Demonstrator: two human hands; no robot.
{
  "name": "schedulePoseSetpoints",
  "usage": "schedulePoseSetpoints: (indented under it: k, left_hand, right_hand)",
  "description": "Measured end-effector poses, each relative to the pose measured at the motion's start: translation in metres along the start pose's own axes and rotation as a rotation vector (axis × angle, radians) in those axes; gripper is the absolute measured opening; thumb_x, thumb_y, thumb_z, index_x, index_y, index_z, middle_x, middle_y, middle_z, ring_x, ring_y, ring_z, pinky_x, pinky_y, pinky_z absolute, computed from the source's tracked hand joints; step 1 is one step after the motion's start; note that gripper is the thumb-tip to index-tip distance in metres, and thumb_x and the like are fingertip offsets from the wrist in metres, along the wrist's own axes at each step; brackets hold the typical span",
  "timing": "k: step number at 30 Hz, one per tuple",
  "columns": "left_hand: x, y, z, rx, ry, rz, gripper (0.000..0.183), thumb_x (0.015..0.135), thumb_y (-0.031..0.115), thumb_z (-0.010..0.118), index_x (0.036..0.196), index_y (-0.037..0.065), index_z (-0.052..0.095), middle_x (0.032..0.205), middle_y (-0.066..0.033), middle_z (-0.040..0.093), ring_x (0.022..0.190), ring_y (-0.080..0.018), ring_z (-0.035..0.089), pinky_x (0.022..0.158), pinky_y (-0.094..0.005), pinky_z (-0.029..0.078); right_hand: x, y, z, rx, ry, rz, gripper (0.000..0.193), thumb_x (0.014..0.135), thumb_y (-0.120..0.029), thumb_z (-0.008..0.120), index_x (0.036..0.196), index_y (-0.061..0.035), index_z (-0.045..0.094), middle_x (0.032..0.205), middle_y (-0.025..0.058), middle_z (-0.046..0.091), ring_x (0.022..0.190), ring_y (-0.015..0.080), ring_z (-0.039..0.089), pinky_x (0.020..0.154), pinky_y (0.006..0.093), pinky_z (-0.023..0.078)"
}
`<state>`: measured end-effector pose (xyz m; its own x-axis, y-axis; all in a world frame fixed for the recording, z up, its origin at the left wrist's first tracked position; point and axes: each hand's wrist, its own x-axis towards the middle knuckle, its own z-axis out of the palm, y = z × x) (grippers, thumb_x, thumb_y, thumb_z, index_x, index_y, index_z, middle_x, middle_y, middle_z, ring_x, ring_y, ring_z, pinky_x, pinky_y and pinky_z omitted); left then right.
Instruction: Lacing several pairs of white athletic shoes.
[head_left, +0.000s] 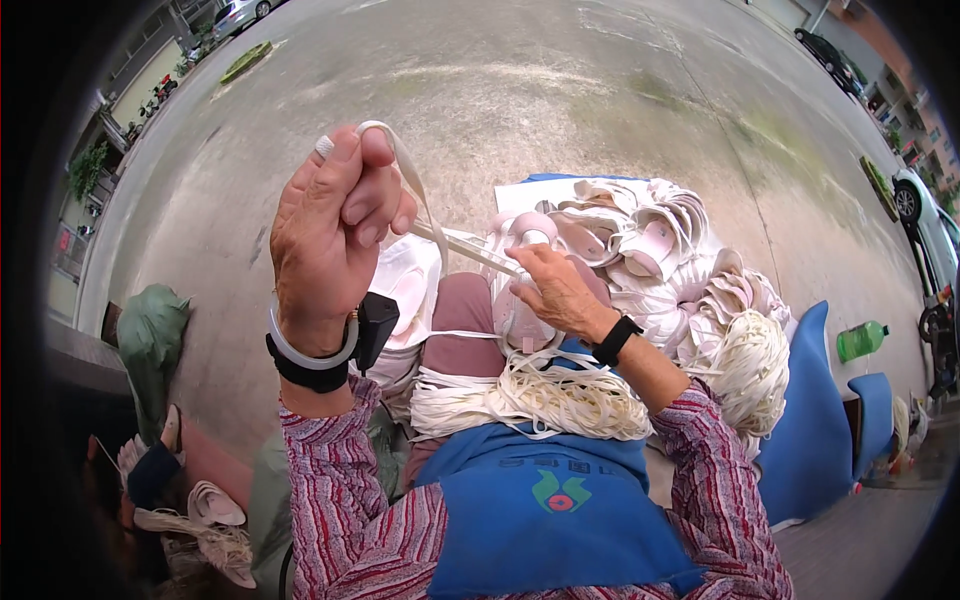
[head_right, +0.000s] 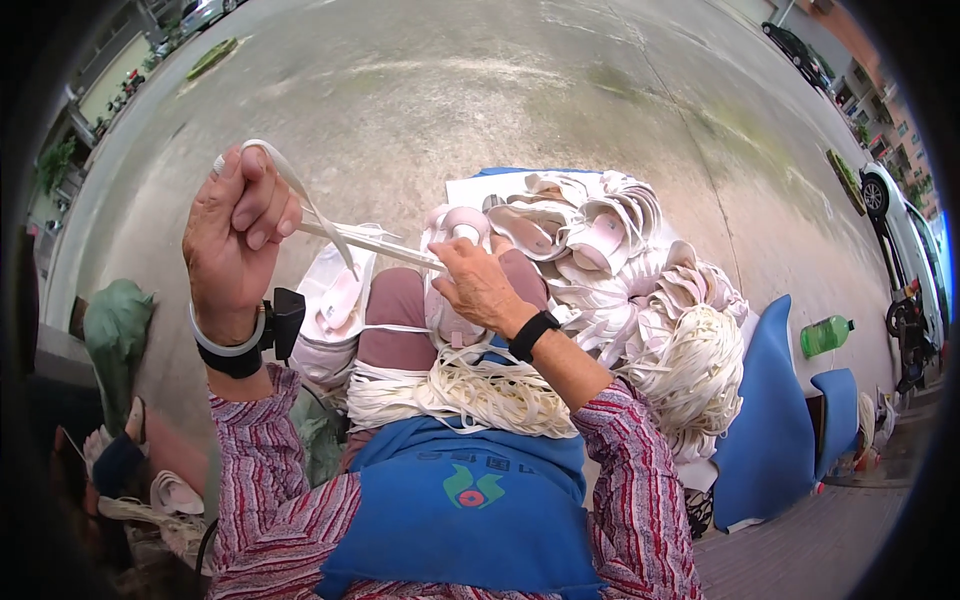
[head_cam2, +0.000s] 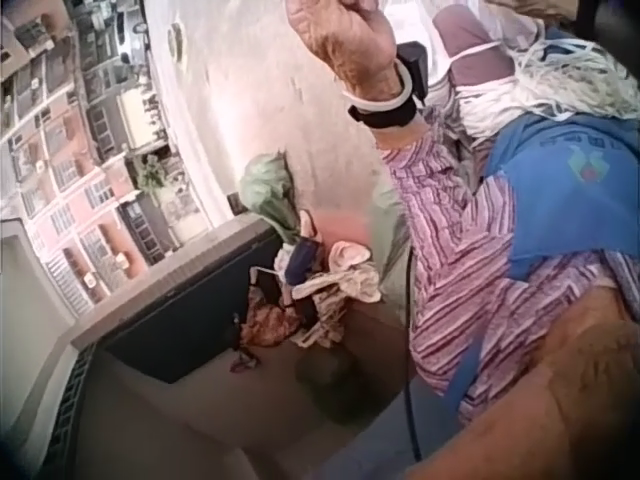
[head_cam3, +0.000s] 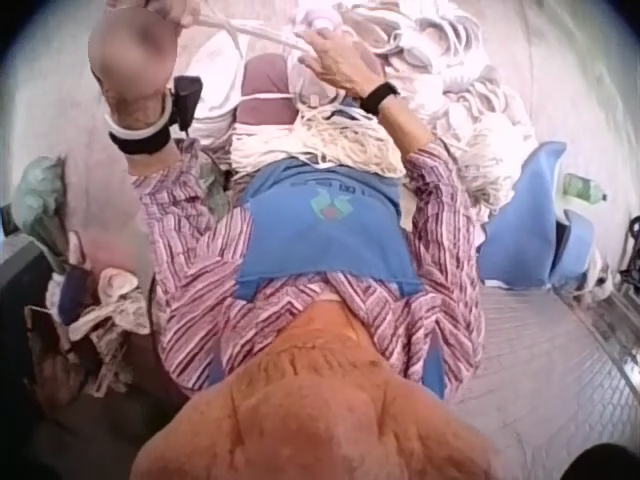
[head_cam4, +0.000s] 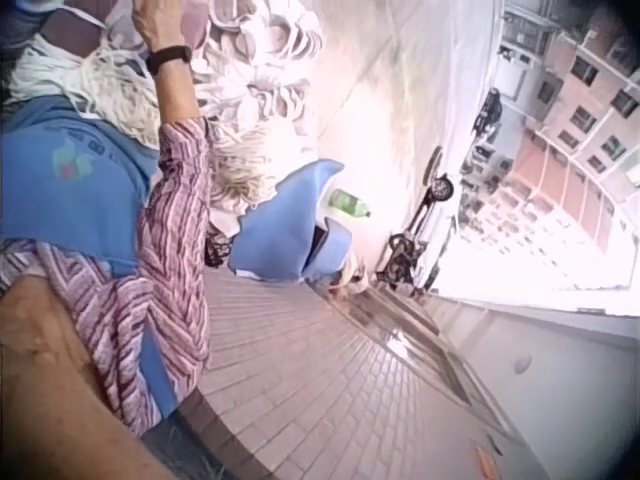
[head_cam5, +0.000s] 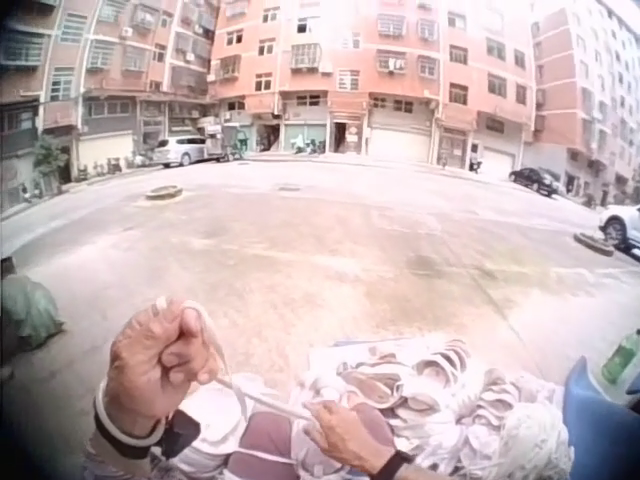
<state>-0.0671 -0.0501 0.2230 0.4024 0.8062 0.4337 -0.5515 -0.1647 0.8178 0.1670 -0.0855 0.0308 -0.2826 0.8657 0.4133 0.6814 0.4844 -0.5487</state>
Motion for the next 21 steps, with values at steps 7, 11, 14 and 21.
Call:
schedulePoseSetpoints:
  k: [7, 11, 14, 21]
  left_hand:
    - [-0.001, 0.027, -0.019, -0.062, 0.094, 0.084, 0.031, 0.104, 0.028, 0.041, 0.103, 0.004, 0.060, 0.065, 0.0049, 0.039, 0.055, -0.0076, 0.040, 0.064, -0.0281, 0.043]
    - [0.001, 0.022, -0.030, -0.197, 0.169, 0.077, 0.025, 0.104, 0.024, 0.043, 0.107, 0.004, 0.058, 0.068, 0.0042, 0.041, 0.059, -0.0085, 0.043, 0.066, -0.0291, 0.045]
    - [0.005, 0.021, -0.037, -0.242, 0.173, 0.104, 0.025, 0.104, 0.023, 0.042, 0.107, 0.004, 0.057, 0.069, 0.0031, 0.044, 0.062, -0.0102, 0.048, 0.074, -0.0328, 0.051]
    - [0.012, -0.001, -0.027, -0.219, 0.161, 0.038, 0.025, 0.104, 0.022, 0.038, 0.111, 0.006, 0.055, 0.090, -0.0075, 0.062, 0.094, -0.0230, 0.065, 0.094, -0.0421, 0.051]
  right_hand:
    - [0.023, -0.027, -0.009, 0.339, -0.352, 0.167, 0.020, 0.096, -0.020, 0.049, 0.090, -0.0027, 0.056, 0.077, 0.0169, 0.060, 0.075, 0.0358, 0.060, 0.066, 0.0415, 0.046]
    - [0.034, -0.058, -0.037, 0.432, -0.214, 0.095, 0.015, 0.097, -0.015, 0.047, 0.094, -0.0026, 0.054, 0.069, 0.0188, 0.057, 0.067, 0.0369, 0.059, 0.060, 0.0419, 0.044]
    - [0.047, -0.082, -0.062, 0.370, -0.140, -0.027, 0.013, 0.097, -0.014, 0.048, 0.095, -0.0029, 0.054, 0.067, 0.0187, 0.056, 0.063, 0.0359, 0.059, 0.058, 0.0417, 0.044]
    - [0.063, -0.122, -0.117, 0.431, -0.167, -0.060, 0.017, 0.099, -0.018, 0.049, 0.095, -0.0034, 0.055, 0.061, 0.0114, 0.054, 0.055, 0.0262, 0.057, 0.052, 0.0355, 0.043]
